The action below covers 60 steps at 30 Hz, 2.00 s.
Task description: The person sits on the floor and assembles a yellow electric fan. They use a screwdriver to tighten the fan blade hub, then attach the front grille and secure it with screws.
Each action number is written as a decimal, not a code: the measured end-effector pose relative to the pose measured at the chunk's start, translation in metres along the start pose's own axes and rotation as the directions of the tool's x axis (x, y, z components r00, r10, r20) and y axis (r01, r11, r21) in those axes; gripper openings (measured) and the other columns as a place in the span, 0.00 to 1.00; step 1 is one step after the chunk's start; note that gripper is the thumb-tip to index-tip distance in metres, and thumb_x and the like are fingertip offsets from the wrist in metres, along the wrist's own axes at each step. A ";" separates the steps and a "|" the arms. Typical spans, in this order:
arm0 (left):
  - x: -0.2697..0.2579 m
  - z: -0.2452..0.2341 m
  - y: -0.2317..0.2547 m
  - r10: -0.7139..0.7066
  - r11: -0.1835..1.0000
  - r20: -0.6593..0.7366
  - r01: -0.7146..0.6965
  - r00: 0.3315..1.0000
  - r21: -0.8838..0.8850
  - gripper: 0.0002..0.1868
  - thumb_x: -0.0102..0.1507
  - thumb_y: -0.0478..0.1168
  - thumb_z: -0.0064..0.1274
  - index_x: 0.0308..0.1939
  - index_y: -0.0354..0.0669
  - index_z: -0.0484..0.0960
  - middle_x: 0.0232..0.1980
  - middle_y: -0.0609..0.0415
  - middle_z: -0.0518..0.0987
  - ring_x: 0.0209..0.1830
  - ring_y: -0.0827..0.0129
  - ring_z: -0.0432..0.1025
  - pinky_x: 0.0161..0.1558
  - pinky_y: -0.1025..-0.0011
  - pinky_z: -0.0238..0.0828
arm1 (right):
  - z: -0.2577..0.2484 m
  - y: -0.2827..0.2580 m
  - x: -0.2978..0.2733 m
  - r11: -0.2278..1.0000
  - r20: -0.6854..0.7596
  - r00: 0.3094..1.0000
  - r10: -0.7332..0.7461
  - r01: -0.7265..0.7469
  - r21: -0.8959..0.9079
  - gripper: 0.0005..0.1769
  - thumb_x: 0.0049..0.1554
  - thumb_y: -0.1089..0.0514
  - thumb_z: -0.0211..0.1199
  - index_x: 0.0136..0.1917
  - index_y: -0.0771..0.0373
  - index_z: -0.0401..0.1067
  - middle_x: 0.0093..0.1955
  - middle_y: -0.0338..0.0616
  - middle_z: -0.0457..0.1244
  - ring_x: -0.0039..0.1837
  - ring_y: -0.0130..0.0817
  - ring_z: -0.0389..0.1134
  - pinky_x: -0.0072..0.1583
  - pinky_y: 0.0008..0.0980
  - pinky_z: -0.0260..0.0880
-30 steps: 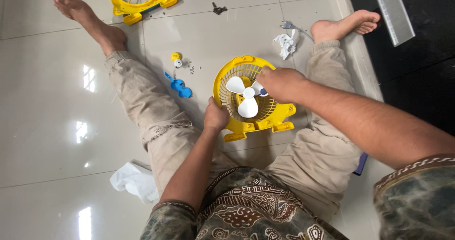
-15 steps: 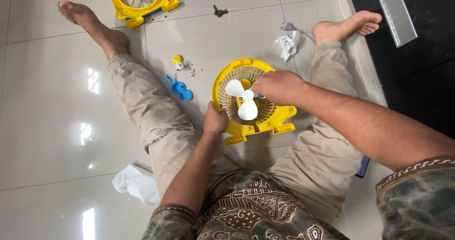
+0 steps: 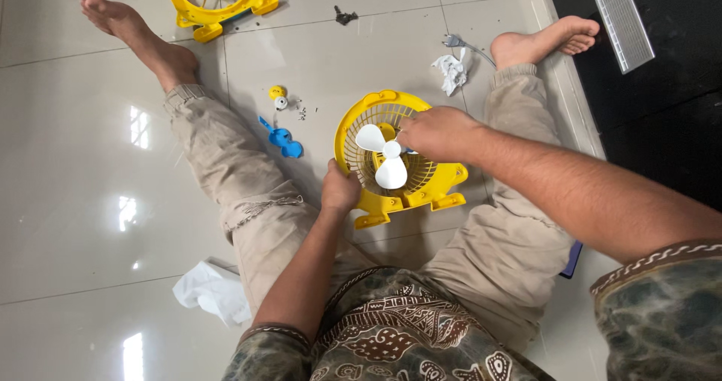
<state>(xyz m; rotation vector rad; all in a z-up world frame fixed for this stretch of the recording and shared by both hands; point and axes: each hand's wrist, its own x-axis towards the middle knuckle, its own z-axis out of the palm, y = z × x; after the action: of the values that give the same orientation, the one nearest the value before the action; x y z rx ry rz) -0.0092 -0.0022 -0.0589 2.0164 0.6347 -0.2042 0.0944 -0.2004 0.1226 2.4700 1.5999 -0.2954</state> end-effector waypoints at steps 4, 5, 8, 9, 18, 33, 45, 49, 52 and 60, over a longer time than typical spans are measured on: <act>-0.001 0.003 0.001 -0.001 0.999 -0.002 0.001 1.000 0.033 0.24 0.63 0.40 0.48 0.60 0.34 0.66 0.52 0.30 0.80 0.54 0.37 0.75 0.57 0.51 0.71 | -0.002 -0.009 0.005 0.924 0.247 0.900 0.360 -0.380 0.040 0.10 0.57 0.49 0.62 0.46 0.56 0.76 0.48 0.46 0.69 0.52 0.46 0.72 0.52 0.46 0.73; -0.001 0.002 0.000 0.001 0.999 -0.005 -0.001 1.000 0.033 0.24 0.63 0.41 0.49 0.61 0.34 0.65 0.52 0.30 0.80 0.55 0.38 0.75 0.57 0.50 0.71 | -0.003 -0.009 0.006 0.918 0.238 0.897 0.374 -0.394 0.043 0.11 0.57 0.49 0.62 0.46 0.57 0.76 0.48 0.47 0.68 0.52 0.47 0.72 0.52 0.46 0.73; -0.001 0.000 -0.003 0.010 0.999 0.000 -0.010 1.000 -0.036 0.25 0.62 0.39 0.47 0.61 0.34 0.65 0.52 0.30 0.80 0.55 0.38 0.76 0.57 0.51 0.72 | -0.003 -0.004 0.004 0.996 0.109 0.990 0.084 -0.080 -0.034 0.08 0.57 0.55 0.60 0.44 0.61 0.76 0.47 0.47 0.69 0.51 0.46 0.73 0.48 0.46 0.74; -0.001 -0.001 -0.004 0.011 0.999 0.001 -0.011 1.000 -0.036 0.25 0.62 0.39 0.47 0.61 0.33 0.65 0.52 0.30 0.80 0.55 0.38 0.76 0.57 0.51 0.72 | -0.002 0.000 0.001 0.993 0.058 0.995 -0.076 0.081 -0.088 0.07 0.57 0.58 0.59 0.43 0.63 0.76 0.45 0.47 0.69 0.51 0.46 0.73 0.46 0.47 0.74; -0.006 0.002 0.003 0.007 1.000 0.018 -0.007 1.000 0.012 0.24 0.63 0.39 0.46 0.62 0.32 0.64 0.52 0.29 0.80 0.54 0.38 0.76 0.57 0.51 0.72 | 0.015 -0.015 0.010 0.902 0.190 0.887 0.421 -0.431 0.013 0.07 0.52 0.59 0.60 0.44 0.58 0.77 0.48 0.49 0.71 0.53 0.49 0.74 0.52 0.47 0.74; -0.008 0.001 0.009 0.029 0.999 0.008 -0.029 1.000 0.037 0.23 0.64 0.40 0.46 0.60 0.32 0.65 0.50 0.30 0.81 0.52 0.37 0.76 0.55 0.49 0.72 | 0.010 -0.009 0.011 0.990 0.139 0.981 0.137 -0.131 -0.053 0.09 0.53 0.59 0.61 0.47 0.53 0.79 0.44 0.44 0.71 0.50 0.47 0.74 0.48 0.48 0.75; -0.011 -0.002 0.015 0.061 0.997 -0.008 -0.061 0.998 0.050 0.22 0.63 0.39 0.47 0.59 0.32 0.65 0.48 0.29 0.81 0.50 0.37 0.76 0.54 0.49 0.72 | 0.008 -0.012 0.011 0.968 0.121 0.963 0.240 -0.247 0.047 0.11 0.49 0.61 0.63 0.46 0.53 0.79 0.43 0.47 0.71 0.50 0.48 0.74 0.49 0.49 0.74; -0.012 -0.003 0.016 0.064 0.997 -0.006 -0.064 0.998 0.043 0.23 0.63 0.40 0.47 0.59 0.32 0.65 0.48 0.30 0.81 0.50 0.38 0.77 0.54 0.50 0.73 | 0.008 -0.013 0.014 0.962 0.138 0.957 0.256 -0.267 0.064 0.12 0.50 0.61 0.63 0.47 0.53 0.79 0.43 0.45 0.71 0.50 0.47 0.74 0.49 0.49 0.75; -0.013 -0.004 0.017 0.055 0.998 0.002 -0.055 0.998 0.041 0.23 0.63 0.39 0.47 0.59 0.31 0.64 0.48 0.31 0.81 0.50 0.39 0.77 0.54 0.51 0.73 | 0.009 -0.014 0.014 0.959 0.144 0.955 0.261 -0.274 0.076 0.12 0.49 0.62 0.62 0.48 0.53 0.79 0.43 0.45 0.71 0.50 0.47 0.74 0.49 0.49 0.75; -0.009 -0.001 0.016 0.043 0.998 0.002 -0.043 0.999 0.051 0.22 0.64 0.39 0.46 0.59 0.31 0.65 0.49 0.30 0.81 0.51 0.39 0.77 0.54 0.51 0.73 | 0.014 -0.014 0.014 0.928 0.158 0.921 0.356 -0.369 0.059 0.11 0.50 0.63 0.63 0.47 0.57 0.79 0.45 0.48 0.70 0.51 0.49 0.74 0.51 0.48 0.75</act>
<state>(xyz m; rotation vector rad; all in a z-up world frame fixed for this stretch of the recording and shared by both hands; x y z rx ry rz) -0.0087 -0.0110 -0.0429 2.0766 0.5906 -0.1979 0.0862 -0.1862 0.1046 2.6754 1.0648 -0.4819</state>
